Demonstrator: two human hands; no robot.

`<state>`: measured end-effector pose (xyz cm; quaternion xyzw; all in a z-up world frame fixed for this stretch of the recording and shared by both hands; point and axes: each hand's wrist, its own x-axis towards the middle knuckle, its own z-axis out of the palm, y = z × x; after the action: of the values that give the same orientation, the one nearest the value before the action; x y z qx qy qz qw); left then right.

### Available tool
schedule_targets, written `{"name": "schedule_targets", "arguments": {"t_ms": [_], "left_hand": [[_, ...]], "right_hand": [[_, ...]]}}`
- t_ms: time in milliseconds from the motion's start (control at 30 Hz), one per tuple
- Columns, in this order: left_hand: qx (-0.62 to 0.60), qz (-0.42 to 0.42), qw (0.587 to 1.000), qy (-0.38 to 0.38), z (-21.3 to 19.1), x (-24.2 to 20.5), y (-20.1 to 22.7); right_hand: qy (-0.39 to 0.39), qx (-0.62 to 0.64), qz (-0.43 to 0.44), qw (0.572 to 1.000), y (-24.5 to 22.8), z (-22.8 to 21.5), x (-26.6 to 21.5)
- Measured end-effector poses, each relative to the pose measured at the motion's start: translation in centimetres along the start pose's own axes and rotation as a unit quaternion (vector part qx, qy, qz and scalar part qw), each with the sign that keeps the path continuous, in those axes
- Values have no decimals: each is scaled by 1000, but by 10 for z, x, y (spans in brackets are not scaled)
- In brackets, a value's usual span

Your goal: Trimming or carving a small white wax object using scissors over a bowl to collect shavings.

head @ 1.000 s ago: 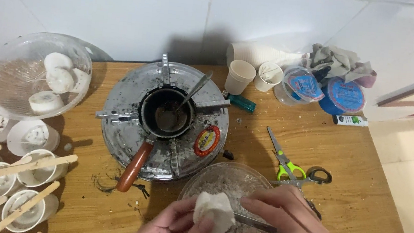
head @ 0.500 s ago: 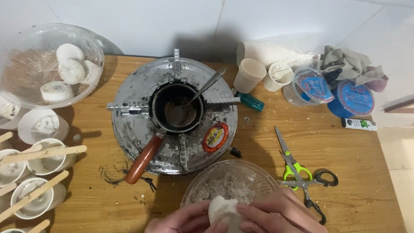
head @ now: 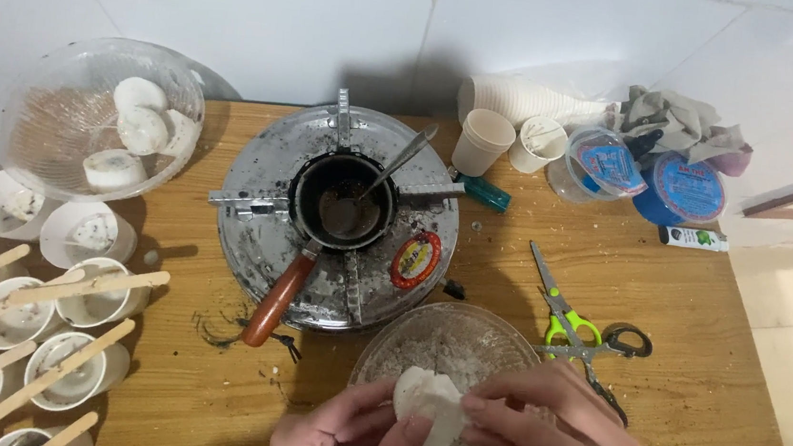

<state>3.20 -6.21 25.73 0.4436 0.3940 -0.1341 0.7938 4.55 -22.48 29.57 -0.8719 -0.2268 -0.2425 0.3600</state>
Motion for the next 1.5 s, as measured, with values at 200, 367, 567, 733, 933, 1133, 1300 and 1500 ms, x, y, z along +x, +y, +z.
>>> {"name": "schedule_targets", "arguments": {"t_ms": [200, 367, 567, 733, 933, 1133, 1300, 1500], "left_hand": [[153, 73, 984, 60, 3, -8, 6], [196, 240, 948, 70, -1, -9, 5], [50, -354, 930, -83, -57, 88, 8], [375, -118, 911, -125, -30, 26, 44], [100, -491, 865, -36, -17, 65, 12], [483, 784, 385, -66, -36, 53, -49], [577, 691, 415, -128, -27, 37, -25], [522, 702, 476, -88, -13, 22, -10]], "right_hand": [[-13, -26, 6, 1000, 1, -17, -1], [-123, -170, -48, 977, 23, -28, -15], [-178, -235, -56, 954, 38, -18, -33], [-215, -239, -59, 945, 44, -18, -34], [-180, -298, -86, 933, 34, -44, -32], [-159, -267, -106, 945, 22, -51, -21], [-125, -275, -54, 952, 10, -63, -20], [-119, -280, -19, 952, 27, -72, -36]]}}
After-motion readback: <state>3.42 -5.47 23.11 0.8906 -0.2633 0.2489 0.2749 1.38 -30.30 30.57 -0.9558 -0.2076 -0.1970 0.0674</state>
